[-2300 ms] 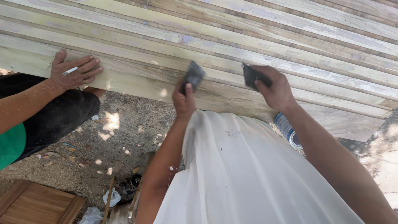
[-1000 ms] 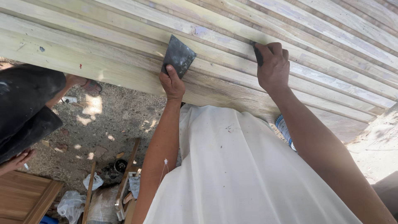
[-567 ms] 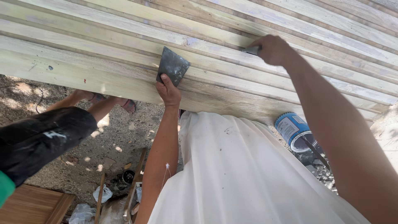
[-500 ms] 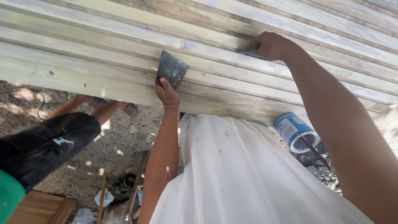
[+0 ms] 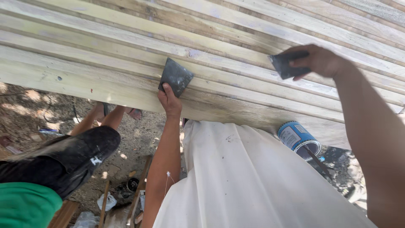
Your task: The person sands a wooden surface made of parallel planks using two sanding blocks. They move the blocks back and forth along the grain, covering different sections of the wood. A paint can is visible nearby on the ground.
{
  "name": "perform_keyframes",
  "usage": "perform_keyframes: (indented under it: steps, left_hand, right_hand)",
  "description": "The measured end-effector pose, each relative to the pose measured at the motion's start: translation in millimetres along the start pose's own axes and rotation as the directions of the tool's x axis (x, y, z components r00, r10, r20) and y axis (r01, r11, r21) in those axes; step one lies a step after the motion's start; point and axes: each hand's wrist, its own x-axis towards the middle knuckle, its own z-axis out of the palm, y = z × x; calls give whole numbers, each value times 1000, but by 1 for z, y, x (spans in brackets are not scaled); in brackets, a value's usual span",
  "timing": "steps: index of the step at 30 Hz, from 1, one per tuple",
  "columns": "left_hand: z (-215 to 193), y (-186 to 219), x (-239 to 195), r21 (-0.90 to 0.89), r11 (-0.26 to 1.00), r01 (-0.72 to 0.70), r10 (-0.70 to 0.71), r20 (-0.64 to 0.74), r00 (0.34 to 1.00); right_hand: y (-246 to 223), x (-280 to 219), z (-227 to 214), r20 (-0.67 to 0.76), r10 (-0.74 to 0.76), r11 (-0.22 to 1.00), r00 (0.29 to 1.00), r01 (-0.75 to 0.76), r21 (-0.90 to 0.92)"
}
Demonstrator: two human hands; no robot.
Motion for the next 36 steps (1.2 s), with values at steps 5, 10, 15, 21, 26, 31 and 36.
perform_keyframes:
  steps: [5,10,15,21,26,31,36]
  left_hand:
    - [19,56,-52,-202,943,265,-222,212,952]
    - [76,86,-115,29,916,399,-386,324,864]
    - [101,111,-139,-102,950,295,-252,306,918]
    - [100,138,-135,-219,974,52,27,344,939]
    - [89,143,-136,-128,987,-99,145,420,896]
    - [81,160,-123,91,978,-188,86,643,761]
    - [65,150,-99,266,939,-217,-80,785,614]
  right_hand:
    - [70,-49,79,-307,-151,977,940,189,100]
    - [71,-96,174,-264,-156,757,952,287,587]
    - [70,-121,178,-236,-587,797,775,604,0]
    - [80,-157,169,-338,-430,843,837,506,180]
    - [75,-158,201,-464,-310,675,830,536,507]
    - [61,-145,227,-544,-234,699,805,529,482]
    - [67,-142,232,-558,-220,650,800,547,528]
